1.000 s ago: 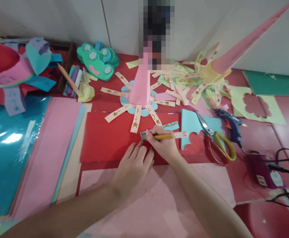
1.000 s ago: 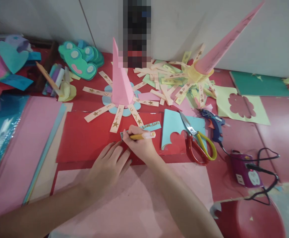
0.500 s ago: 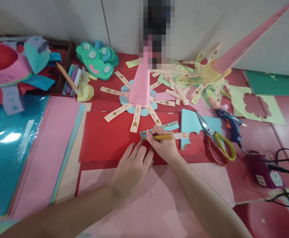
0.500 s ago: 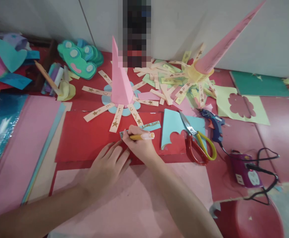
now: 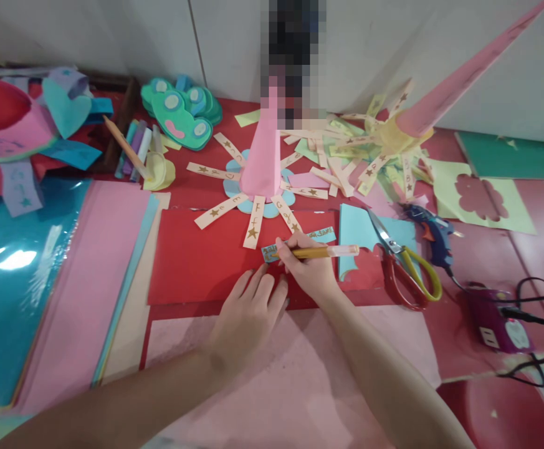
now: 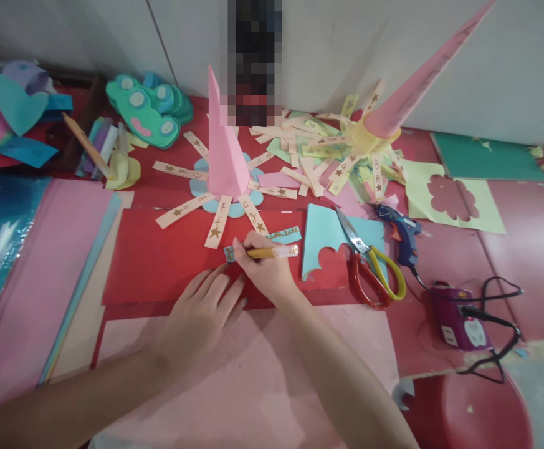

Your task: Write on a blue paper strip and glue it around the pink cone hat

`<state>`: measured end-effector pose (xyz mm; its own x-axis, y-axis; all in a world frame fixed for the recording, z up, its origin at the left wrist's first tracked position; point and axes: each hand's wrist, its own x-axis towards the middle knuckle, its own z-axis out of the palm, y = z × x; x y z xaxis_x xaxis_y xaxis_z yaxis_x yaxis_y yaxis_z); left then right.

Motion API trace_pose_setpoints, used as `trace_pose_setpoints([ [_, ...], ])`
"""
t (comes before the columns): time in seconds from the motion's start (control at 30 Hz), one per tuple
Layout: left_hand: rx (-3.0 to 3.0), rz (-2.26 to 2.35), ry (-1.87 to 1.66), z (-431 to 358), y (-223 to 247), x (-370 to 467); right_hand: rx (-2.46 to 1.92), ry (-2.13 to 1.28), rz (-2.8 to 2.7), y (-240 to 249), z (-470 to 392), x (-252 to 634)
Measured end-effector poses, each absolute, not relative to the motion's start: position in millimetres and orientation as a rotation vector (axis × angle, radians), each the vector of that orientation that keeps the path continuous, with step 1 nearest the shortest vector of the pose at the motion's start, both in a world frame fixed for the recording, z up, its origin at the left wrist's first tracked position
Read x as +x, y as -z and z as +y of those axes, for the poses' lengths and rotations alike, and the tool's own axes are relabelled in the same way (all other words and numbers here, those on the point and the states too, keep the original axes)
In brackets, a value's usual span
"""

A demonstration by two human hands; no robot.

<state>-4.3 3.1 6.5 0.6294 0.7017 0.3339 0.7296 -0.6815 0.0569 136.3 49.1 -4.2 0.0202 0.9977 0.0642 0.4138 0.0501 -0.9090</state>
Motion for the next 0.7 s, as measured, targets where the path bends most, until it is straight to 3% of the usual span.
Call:
trace_pose_setpoints([
  [0.7, -2.766, -1.220, 0.514, 2.1, -4.8, -4.7, -1.466, -0.833, -1.544, 2.0, 49.9, 134.6],
])
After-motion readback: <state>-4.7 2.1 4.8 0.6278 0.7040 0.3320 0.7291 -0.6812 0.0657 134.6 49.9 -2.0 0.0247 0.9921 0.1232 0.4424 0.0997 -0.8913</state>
